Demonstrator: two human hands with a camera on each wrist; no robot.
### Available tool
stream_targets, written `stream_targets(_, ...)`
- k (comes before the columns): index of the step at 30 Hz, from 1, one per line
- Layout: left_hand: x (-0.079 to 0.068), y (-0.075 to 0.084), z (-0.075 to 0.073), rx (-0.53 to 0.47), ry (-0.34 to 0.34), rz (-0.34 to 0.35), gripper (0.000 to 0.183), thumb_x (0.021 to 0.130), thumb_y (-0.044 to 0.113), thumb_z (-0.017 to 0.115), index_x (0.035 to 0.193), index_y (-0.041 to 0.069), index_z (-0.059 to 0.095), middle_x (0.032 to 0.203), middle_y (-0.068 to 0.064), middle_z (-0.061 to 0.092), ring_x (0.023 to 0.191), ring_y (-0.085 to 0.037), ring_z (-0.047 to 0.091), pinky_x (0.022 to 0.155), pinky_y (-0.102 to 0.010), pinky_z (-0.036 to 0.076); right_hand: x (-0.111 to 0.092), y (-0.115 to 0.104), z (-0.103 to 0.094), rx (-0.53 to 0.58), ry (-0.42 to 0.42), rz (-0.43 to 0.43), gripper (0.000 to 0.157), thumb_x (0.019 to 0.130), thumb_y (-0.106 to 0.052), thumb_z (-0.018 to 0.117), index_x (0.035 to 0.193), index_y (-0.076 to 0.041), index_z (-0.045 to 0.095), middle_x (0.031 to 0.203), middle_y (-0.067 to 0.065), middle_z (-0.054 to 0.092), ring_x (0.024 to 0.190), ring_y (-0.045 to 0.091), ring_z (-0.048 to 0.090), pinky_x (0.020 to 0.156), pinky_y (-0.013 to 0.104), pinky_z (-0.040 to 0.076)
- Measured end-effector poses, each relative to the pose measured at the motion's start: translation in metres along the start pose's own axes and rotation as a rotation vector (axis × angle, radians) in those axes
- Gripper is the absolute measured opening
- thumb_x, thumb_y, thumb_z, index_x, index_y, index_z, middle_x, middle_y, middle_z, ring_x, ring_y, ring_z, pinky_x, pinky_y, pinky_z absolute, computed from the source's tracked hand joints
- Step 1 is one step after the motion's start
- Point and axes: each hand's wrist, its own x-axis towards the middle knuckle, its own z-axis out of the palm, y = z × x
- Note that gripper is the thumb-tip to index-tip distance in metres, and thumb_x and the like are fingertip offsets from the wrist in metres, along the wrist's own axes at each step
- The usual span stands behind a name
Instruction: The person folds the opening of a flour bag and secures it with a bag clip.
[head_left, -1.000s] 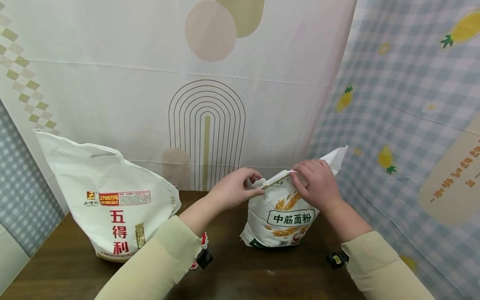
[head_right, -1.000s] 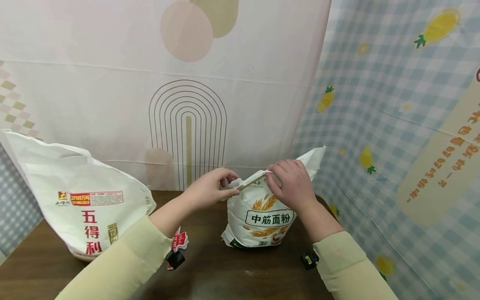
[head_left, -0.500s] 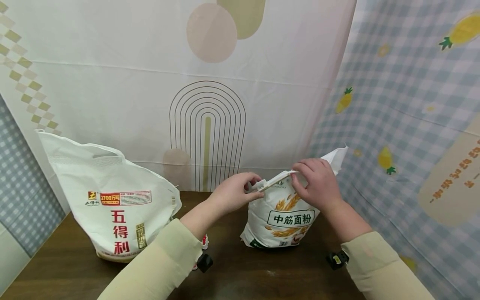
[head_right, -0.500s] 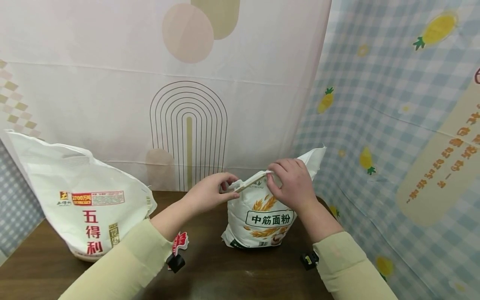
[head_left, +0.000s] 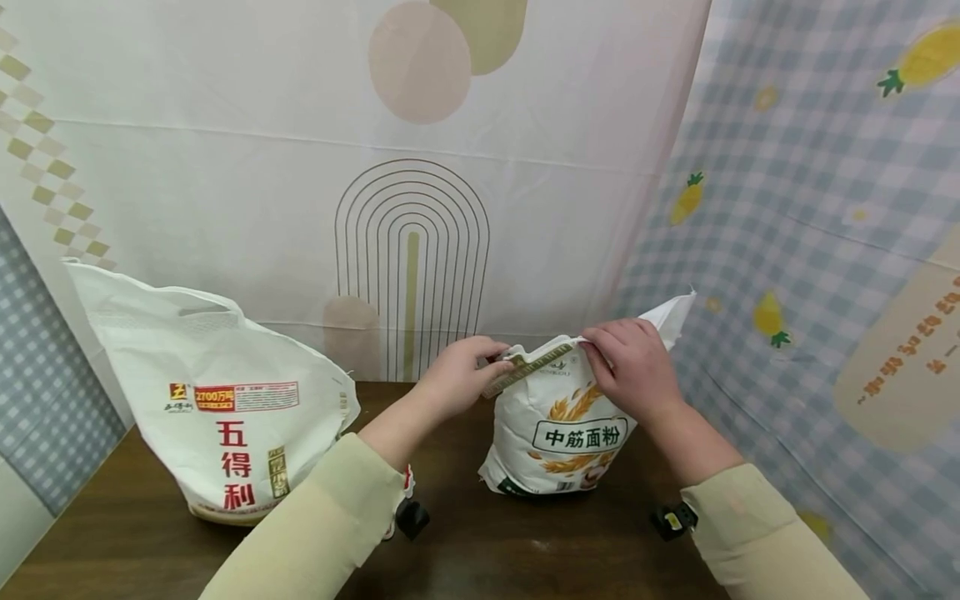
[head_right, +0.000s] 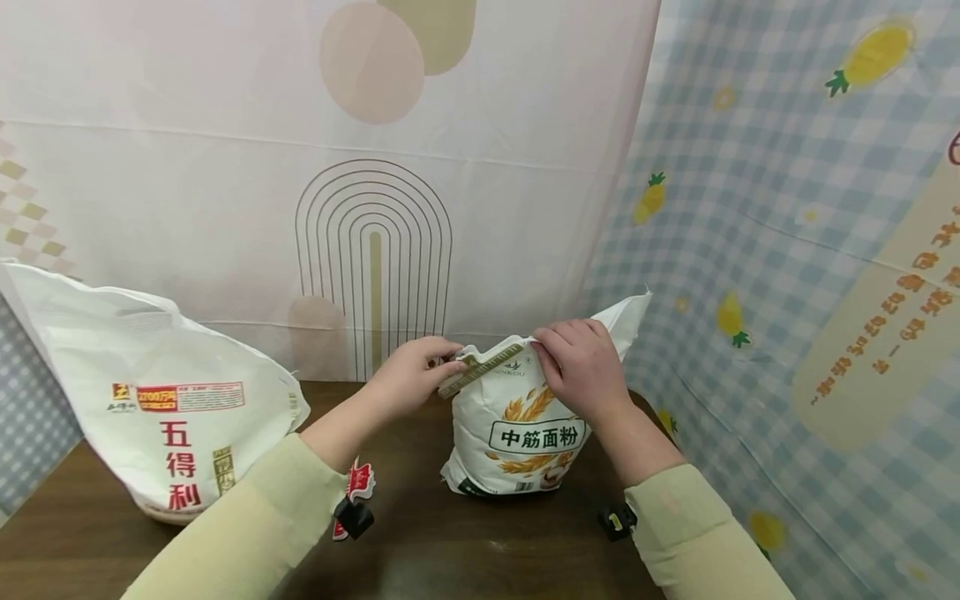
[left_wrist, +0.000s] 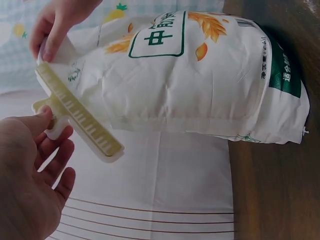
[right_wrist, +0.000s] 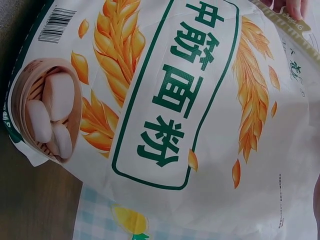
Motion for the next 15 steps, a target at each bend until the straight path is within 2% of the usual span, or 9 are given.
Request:
stream_targets(4, 0.002, -0.007, 0.001, -0.063, 0.019, -0.003, 0.038, 0.097, 0.031, 0.064, 0.13, 0.012, 0.066, 0.128, -0.005, 0.064, 0.123, -0.024, 0.055, 0.101, -0.044, 0.046, 0.0, -0.001, 0.0, 0.013, 0.012, -0.005, 0.022, 0.097, -0.022, 0.056, 0.098, -0.007, 0.072, 0.088, 0.007, 0.072, 0.082, 0.028, 0.065, 0.081, 0.049, 0.045)
stream_targets(15, 0.008, -0.023, 0.011, -0.229, 0.035, -0.086, 0.039, 0.096, 0.032, 0.065, 0.131, 0.015, 0.066, 0.132, -0.003, 0.063, 0.123, -0.021, 0.056, 0.099, -0.044, 0.047, 0.001, -0.002, 0.0, 0.021, 0.024, -0.007, 0.018, 0.095, -0.02, 0.06, 0.097, -0.007, 0.072, 0.087, 0.007, 0.072, 0.081, 0.028, 0.065, 0.08, 0.049, 0.045)
